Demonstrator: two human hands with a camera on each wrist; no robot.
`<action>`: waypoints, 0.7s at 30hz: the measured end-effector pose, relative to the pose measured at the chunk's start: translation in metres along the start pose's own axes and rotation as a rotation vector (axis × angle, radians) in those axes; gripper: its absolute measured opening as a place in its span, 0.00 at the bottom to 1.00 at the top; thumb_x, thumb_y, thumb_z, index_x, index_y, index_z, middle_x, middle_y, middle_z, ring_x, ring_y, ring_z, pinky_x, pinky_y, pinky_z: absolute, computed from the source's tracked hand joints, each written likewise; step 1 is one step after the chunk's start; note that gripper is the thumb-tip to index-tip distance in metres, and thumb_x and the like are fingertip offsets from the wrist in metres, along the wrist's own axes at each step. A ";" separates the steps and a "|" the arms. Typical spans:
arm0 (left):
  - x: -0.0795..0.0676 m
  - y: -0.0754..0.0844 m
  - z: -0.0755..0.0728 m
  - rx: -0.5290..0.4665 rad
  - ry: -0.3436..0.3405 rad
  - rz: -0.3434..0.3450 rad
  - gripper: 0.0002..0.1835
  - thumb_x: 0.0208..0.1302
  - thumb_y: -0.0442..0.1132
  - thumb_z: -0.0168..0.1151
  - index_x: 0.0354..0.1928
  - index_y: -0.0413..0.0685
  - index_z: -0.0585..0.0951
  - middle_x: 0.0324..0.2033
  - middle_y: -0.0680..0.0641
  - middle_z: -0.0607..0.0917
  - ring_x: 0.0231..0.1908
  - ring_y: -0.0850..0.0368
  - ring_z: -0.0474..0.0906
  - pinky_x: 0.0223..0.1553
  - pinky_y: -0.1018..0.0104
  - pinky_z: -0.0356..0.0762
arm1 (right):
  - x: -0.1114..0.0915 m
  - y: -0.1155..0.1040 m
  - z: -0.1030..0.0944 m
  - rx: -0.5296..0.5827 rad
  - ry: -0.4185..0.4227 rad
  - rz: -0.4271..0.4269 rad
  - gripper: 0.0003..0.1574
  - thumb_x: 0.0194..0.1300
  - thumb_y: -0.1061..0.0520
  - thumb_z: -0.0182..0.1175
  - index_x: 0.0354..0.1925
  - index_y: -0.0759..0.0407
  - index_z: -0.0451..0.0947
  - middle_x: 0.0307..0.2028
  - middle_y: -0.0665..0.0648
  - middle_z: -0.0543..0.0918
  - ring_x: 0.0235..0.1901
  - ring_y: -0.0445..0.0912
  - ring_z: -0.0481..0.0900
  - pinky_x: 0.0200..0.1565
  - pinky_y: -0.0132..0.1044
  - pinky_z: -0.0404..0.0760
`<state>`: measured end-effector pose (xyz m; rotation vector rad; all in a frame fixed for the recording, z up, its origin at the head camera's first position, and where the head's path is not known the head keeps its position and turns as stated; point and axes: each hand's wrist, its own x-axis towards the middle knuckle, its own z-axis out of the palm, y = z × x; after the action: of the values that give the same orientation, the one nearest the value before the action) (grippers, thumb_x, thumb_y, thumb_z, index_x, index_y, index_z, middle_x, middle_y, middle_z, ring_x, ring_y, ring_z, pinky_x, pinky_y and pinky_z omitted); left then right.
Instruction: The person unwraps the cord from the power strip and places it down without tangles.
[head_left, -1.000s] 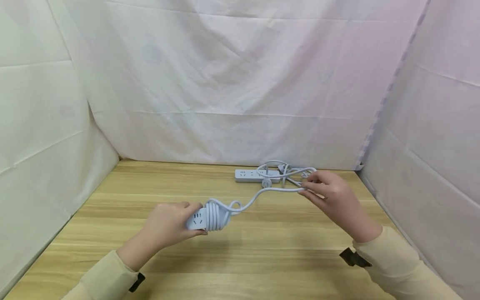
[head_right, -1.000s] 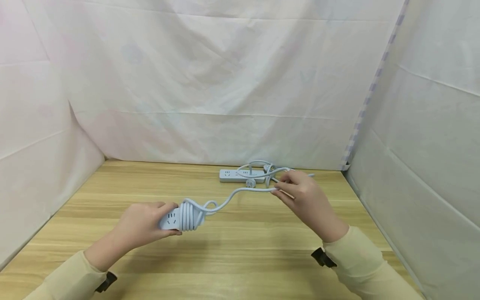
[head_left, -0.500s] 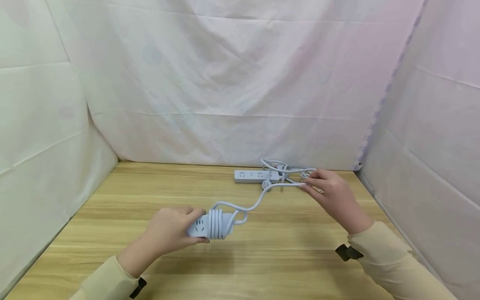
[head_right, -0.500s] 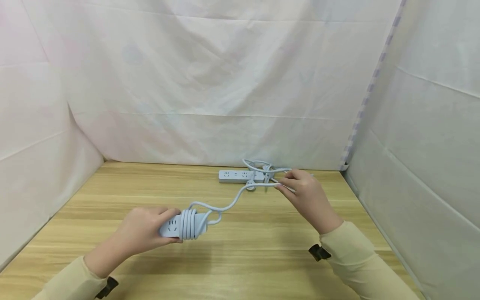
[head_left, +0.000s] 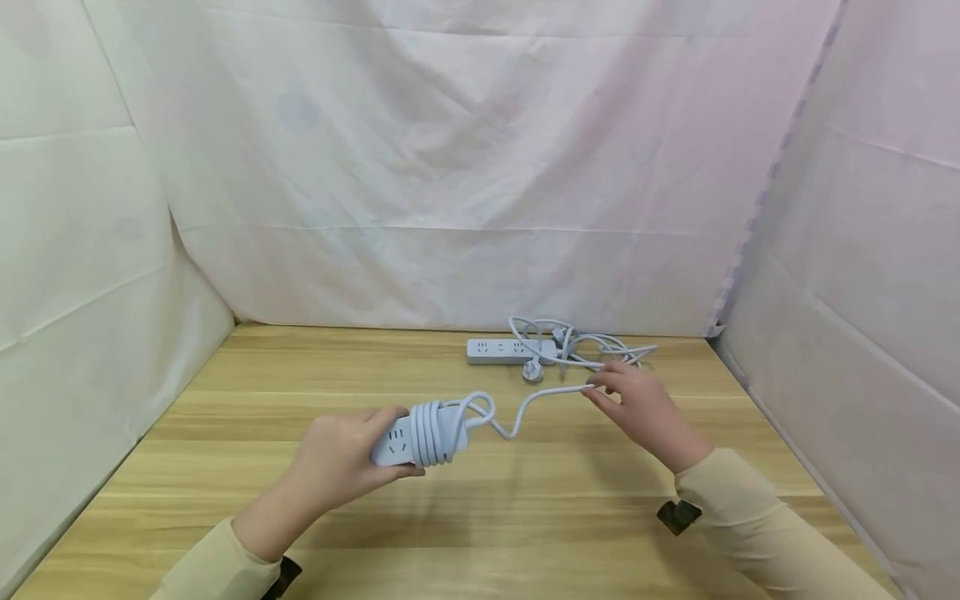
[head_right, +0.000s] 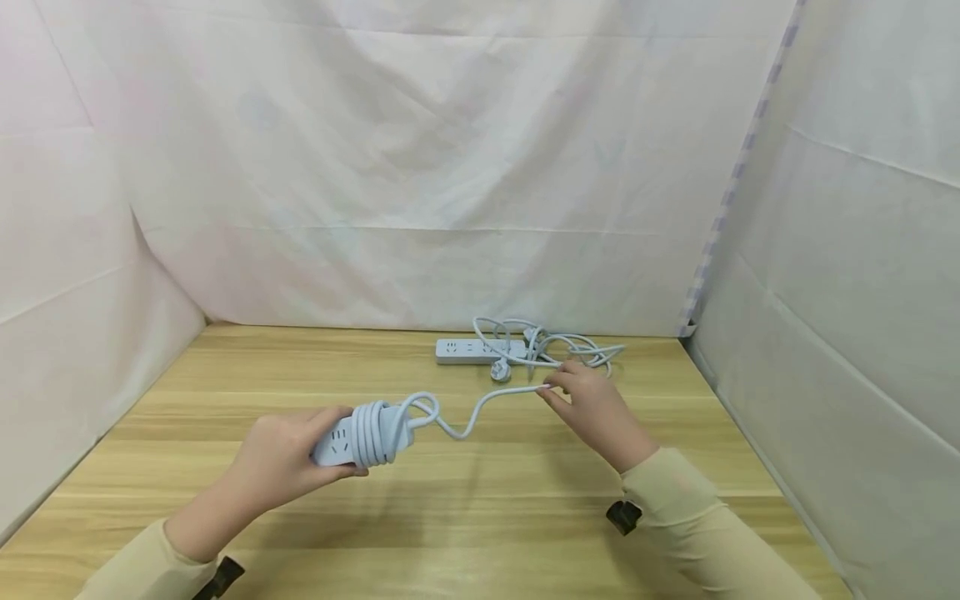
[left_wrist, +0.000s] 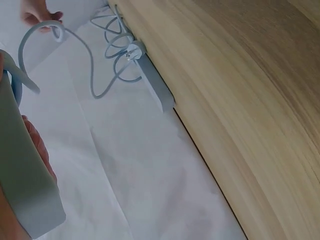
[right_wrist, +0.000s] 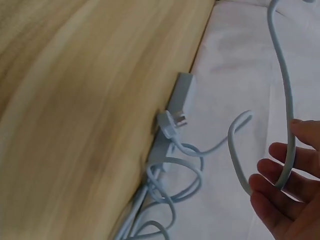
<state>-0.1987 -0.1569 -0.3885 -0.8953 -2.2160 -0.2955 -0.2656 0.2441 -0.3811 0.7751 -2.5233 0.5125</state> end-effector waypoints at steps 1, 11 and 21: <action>0.001 0.000 0.000 -0.003 0.000 -0.012 0.33 0.36 0.64 0.76 0.41 0.52 0.79 0.24 0.57 0.83 0.18 0.66 0.73 0.15 0.69 0.67 | -0.001 0.000 0.002 0.010 -0.033 0.024 0.07 0.63 0.55 0.67 0.38 0.57 0.84 0.36 0.51 0.80 0.35 0.49 0.80 0.35 0.44 0.79; 0.011 0.002 0.000 0.008 -0.033 -0.124 0.34 0.38 0.64 0.76 0.44 0.50 0.79 0.24 0.55 0.83 0.18 0.66 0.72 0.16 0.72 0.65 | -0.004 0.001 0.014 0.082 -0.201 0.132 0.18 0.73 0.54 0.54 0.52 0.64 0.79 0.51 0.62 0.80 0.48 0.57 0.79 0.49 0.54 0.76; 0.018 -0.002 0.004 -0.003 -0.056 -0.222 0.33 0.39 0.62 0.77 0.43 0.50 0.78 0.21 0.55 0.80 0.16 0.65 0.69 0.15 0.70 0.64 | -0.008 -0.009 0.011 -0.005 -0.324 0.209 0.29 0.71 0.48 0.55 0.63 0.64 0.72 0.60 0.66 0.74 0.59 0.62 0.72 0.58 0.58 0.68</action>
<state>-0.2113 -0.1477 -0.3785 -0.6661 -2.3709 -0.3810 -0.2579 0.2354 -0.3925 0.6373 -2.9258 0.4798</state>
